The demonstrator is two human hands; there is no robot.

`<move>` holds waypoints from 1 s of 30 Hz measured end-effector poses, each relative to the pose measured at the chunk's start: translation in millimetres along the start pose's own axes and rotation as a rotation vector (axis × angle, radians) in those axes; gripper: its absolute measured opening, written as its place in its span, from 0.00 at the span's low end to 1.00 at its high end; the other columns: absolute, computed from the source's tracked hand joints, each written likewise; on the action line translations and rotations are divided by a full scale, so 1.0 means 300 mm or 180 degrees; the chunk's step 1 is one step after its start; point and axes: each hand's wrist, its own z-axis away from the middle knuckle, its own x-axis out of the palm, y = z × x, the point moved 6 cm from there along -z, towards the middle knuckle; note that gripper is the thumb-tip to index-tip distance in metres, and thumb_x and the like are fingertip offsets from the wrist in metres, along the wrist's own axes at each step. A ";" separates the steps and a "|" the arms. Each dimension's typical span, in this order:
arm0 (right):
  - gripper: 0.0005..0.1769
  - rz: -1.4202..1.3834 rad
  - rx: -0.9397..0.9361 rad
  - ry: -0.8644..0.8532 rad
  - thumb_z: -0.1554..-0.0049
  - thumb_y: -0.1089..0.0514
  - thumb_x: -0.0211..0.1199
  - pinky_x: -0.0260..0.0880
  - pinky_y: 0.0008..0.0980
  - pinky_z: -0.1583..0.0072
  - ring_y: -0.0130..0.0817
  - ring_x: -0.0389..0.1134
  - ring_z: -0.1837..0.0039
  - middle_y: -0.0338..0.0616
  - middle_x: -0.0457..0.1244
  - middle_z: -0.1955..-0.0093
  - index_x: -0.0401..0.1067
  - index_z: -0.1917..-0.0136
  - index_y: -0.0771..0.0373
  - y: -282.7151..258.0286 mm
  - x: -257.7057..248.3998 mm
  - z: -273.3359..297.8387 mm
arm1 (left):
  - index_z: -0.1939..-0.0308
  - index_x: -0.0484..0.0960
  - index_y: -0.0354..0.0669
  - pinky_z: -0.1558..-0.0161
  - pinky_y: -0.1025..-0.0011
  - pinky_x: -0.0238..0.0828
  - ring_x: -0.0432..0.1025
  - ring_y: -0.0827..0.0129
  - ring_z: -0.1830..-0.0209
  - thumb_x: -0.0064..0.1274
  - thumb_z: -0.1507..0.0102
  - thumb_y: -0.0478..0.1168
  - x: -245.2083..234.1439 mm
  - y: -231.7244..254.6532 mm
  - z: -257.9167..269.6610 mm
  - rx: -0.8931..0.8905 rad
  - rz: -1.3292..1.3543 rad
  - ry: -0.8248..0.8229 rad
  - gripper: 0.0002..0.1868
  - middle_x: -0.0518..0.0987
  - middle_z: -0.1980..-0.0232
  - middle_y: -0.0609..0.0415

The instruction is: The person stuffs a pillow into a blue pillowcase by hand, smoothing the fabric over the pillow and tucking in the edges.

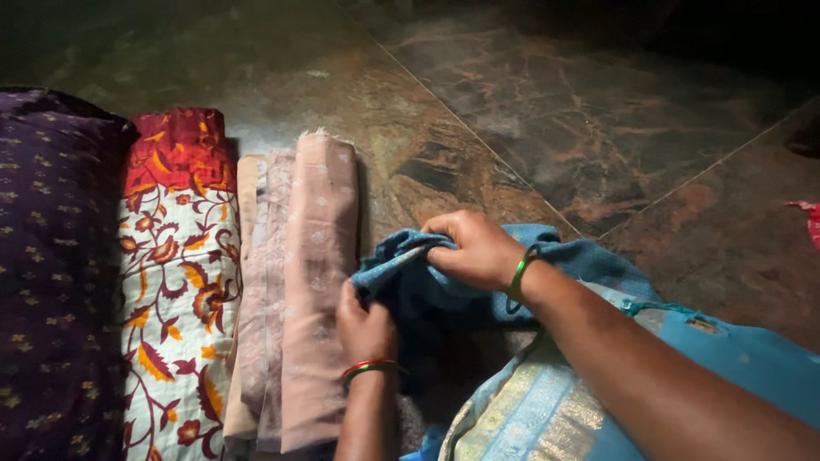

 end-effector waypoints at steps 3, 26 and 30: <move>0.14 -0.0049 0.0033 0.0084 0.51 0.58 0.62 0.72 0.34 0.53 0.33 0.73 0.58 0.45 0.72 0.61 0.79 0.52 0.63 -0.001 -0.016 0.003 | 0.48 0.80 0.41 0.50 0.67 0.74 0.79 0.57 0.54 0.51 0.35 0.40 -0.019 0.070 -0.014 0.0126 0.0803 -0.0105 0.13 0.83 0.54 0.42; 0.33 0.0319 0.0192 -0.0487 0.53 0.51 0.72 0.69 0.38 0.36 0.39 0.68 0.35 0.44 0.66 0.38 0.69 0.35 0.56 -0.071 -0.055 0.013 | 0.57 0.86 0.36 0.64 0.77 0.72 0.76 0.81 0.67 0.53 0.38 0.37 -0.048 0.231 -0.016 0.0356 -0.0465 -0.0704 0.10 0.86 0.67 0.55; 0.30 0.0230 -0.0628 -0.0705 0.53 0.56 0.68 0.69 0.40 0.37 0.45 0.70 0.37 0.51 0.69 0.41 0.73 0.37 0.62 -0.125 0.017 0.052 | 0.58 0.88 0.37 0.69 0.74 0.69 0.72 0.78 0.72 0.56 0.36 0.41 -0.003 0.343 0.037 0.0040 -0.0461 -0.1119 0.11 0.85 0.71 0.52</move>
